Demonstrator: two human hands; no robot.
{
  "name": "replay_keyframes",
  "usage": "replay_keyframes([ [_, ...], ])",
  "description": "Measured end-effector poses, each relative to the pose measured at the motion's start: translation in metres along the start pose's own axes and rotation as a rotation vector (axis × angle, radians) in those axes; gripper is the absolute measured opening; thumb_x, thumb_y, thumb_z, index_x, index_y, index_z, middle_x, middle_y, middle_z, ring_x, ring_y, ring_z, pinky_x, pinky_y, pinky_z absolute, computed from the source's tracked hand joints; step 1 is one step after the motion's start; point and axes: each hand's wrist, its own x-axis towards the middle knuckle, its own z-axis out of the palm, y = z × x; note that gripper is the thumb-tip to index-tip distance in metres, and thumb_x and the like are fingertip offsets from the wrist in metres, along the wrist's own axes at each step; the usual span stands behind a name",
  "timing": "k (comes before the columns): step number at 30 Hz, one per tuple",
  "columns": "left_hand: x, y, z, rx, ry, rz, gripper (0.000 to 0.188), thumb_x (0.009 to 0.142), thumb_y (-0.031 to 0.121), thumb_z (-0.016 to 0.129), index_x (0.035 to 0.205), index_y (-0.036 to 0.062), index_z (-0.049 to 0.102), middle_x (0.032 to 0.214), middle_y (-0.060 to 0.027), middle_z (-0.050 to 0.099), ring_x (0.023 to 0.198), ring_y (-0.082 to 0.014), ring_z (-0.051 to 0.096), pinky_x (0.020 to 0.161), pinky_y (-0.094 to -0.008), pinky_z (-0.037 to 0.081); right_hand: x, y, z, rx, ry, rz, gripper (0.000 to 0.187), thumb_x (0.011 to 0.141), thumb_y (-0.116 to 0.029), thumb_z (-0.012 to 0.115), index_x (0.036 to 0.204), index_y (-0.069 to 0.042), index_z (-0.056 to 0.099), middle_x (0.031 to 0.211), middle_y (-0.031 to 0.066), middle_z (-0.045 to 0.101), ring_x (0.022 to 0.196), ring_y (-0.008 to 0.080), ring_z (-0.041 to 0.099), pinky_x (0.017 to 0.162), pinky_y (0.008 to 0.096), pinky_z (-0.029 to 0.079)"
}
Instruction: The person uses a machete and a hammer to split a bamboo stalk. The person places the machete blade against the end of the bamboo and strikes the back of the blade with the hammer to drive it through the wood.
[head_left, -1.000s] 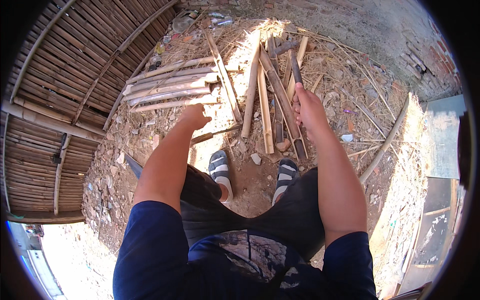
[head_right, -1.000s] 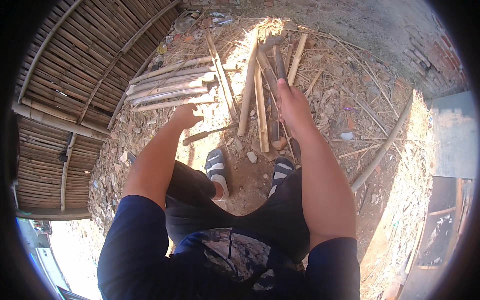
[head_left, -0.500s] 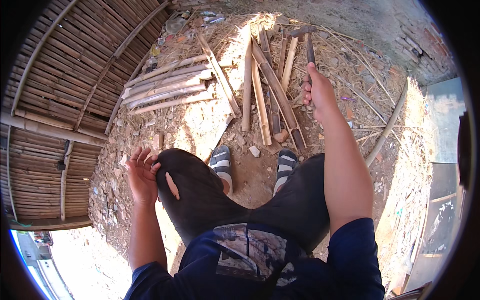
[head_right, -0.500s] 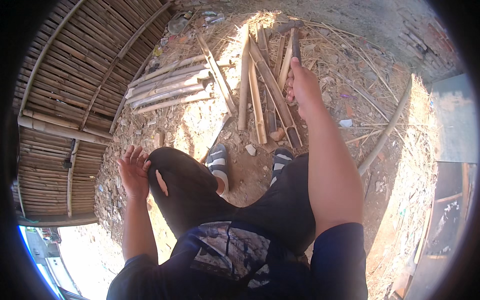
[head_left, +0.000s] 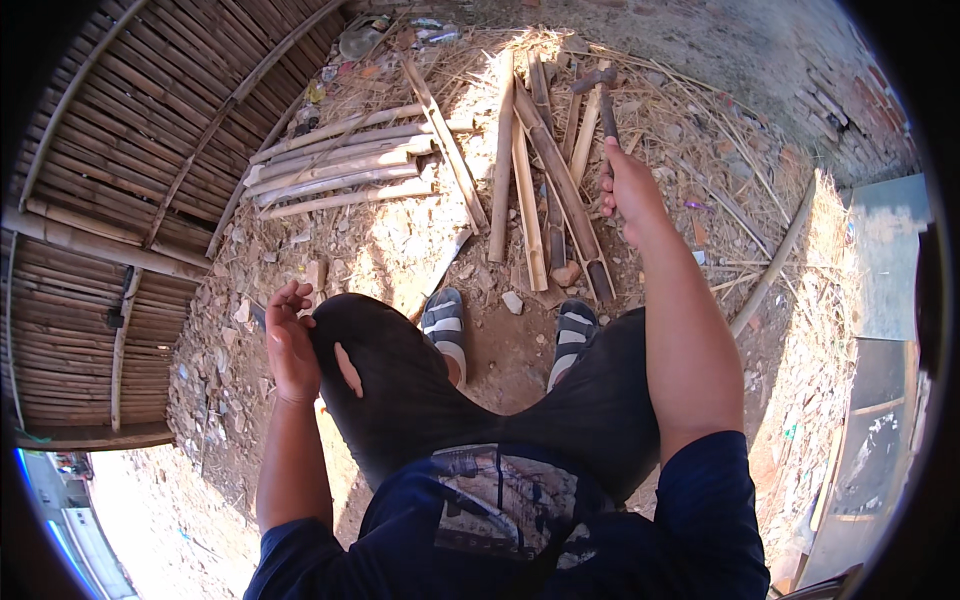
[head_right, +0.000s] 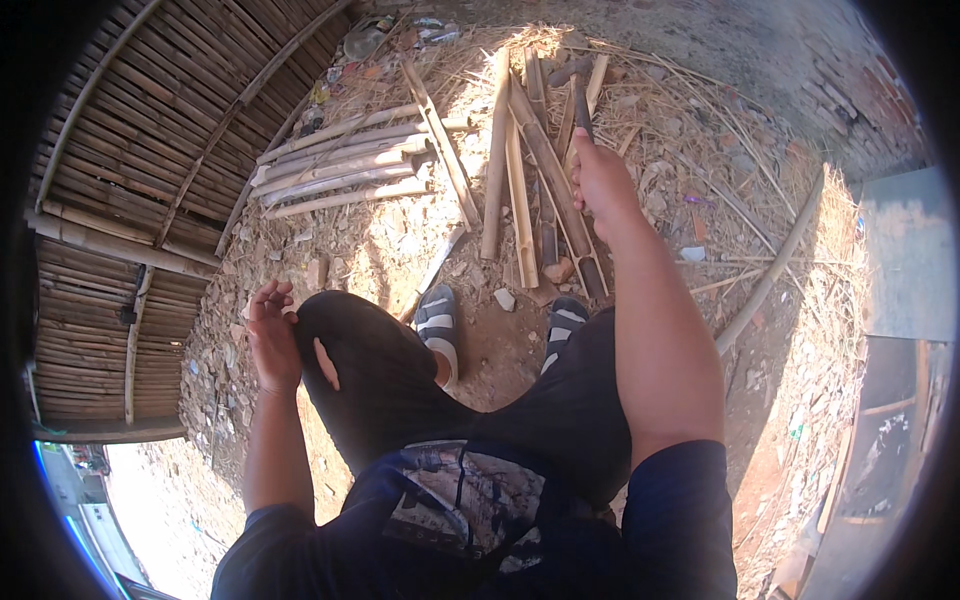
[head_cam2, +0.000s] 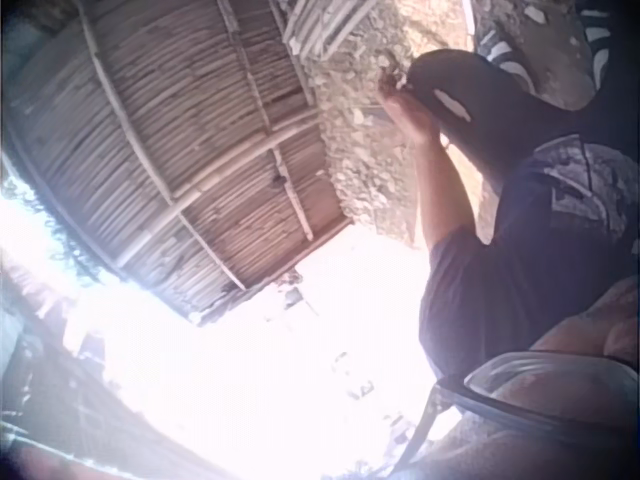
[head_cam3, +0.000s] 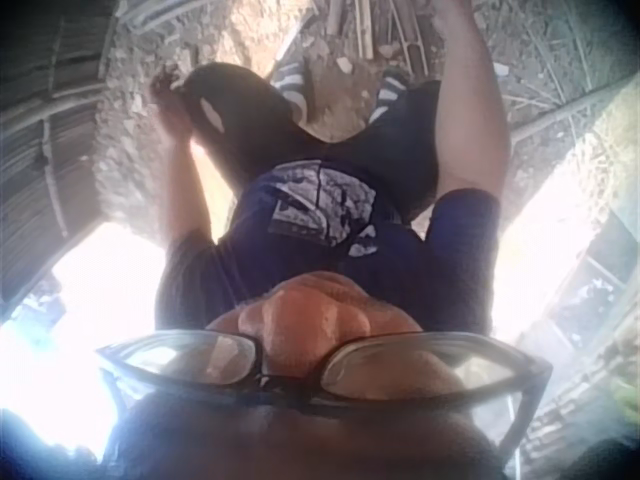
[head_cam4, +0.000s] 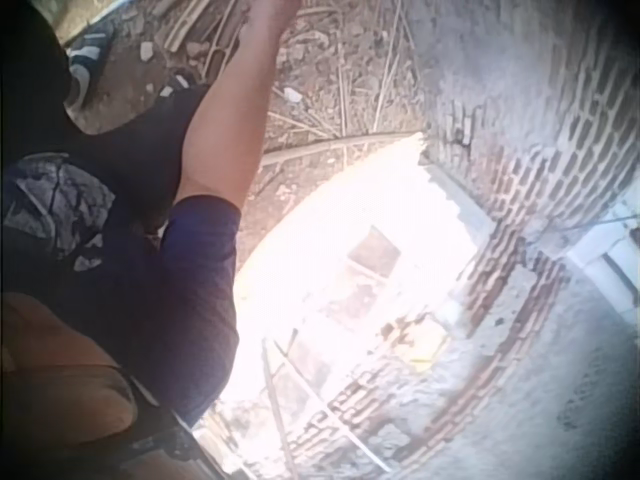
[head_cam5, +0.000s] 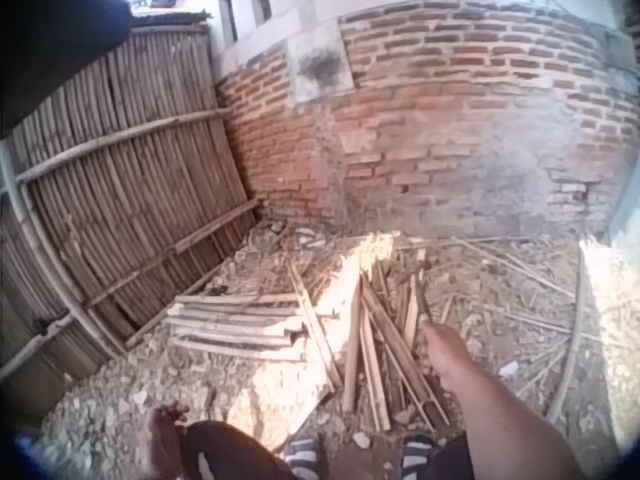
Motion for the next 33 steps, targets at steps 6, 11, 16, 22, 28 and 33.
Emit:
replay_keyframes([
  [6,-0.009,0.002,-0.016,-0.187,-0.044,-0.113,0.093,0.089,0.081,0.051,0.146,0.0083,0.045,0.134,-0.0050,0.054,0.106,-0.0130,0.048,0.085,-0.0271,0.040,0.004,0.006,0.004,-0.058,-0.042,-0.006,0.046,0.104,-0.050,0.054,0.083,-0.010,0.053,0.065,-0.0040,0.043,0.053,0.0108,0.040,0.052,0.0298,0.038],
  [11,-0.023,0.011,-0.010,-0.149,-0.089,-0.119,0.102,0.084,0.086,0.052,0.148,0.0074,0.043,0.134,-0.0054,0.053,0.104,-0.0132,0.047,0.086,-0.0272,0.038,0.008,0.004,0.002,-0.087,-0.052,-0.022,0.047,0.104,-0.051,0.055,0.084,-0.009,0.054,0.065,-0.0036,0.043,0.053,0.0110,0.040,0.052,0.0301,0.038],
  [16,0.004,0.001,-0.006,-0.104,-0.057,-0.096,0.103,0.086,0.085,0.050,0.151,0.0058,0.040,0.135,-0.0053,0.053,0.104,-0.0132,0.048,0.089,-0.0281,0.037,0.009,0.005,0.003,-0.058,-0.073,-0.011,0.046,0.104,-0.050,0.054,0.085,-0.009,0.054,0.066,-0.0032,0.044,0.053,0.0113,0.041,0.053,0.0302,0.039],
  [22,-0.002,0.010,-0.015,-0.163,-0.085,-0.178,0.104,0.087,0.087,0.046,0.152,0.0058,0.039,0.131,-0.0040,0.053,0.103,-0.0130,0.047,0.088,-0.0278,0.037,-0.004,0.000,-0.002,-0.033,-0.084,0.004,0.045,0.105,-0.049,0.052,0.083,-0.010,0.051,0.065,-0.0035,0.043,0.053,0.0108,0.041,0.052,0.0298,0.038],
  [28,-0.014,0.015,-0.006,-0.064,-0.156,-0.152,0.108,0.083,0.089,0.047,0.152,0.0053,0.039,0.136,-0.0042,0.051,0.106,-0.0137,0.045,0.088,-0.0275,0.035,0.002,-0.003,-0.011,0.029,-0.112,-0.033,0.042,0.104,-0.051,0.054,0.088,-0.012,0.051,0.064,-0.0063,0.043,0.050,0.0074,0.038,0.049,0.0271,0.035],
  [33,0.003,0.007,-0.002,0.230,-0.100,-0.105,0.111,0.080,0.089,0.051,0.149,0.0030,0.042,0.132,-0.0022,0.050,0.104,-0.0123,0.041,0.087,-0.0268,0.032,0.001,-0.006,-0.005,0.053,-0.074,0.001,0.045,0.105,-0.051,0.053,0.082,-0.012,0.051,0.064,-0.0049,0.043,0.053,0.0095,0.040,0.052,0.0294,0.038],
])
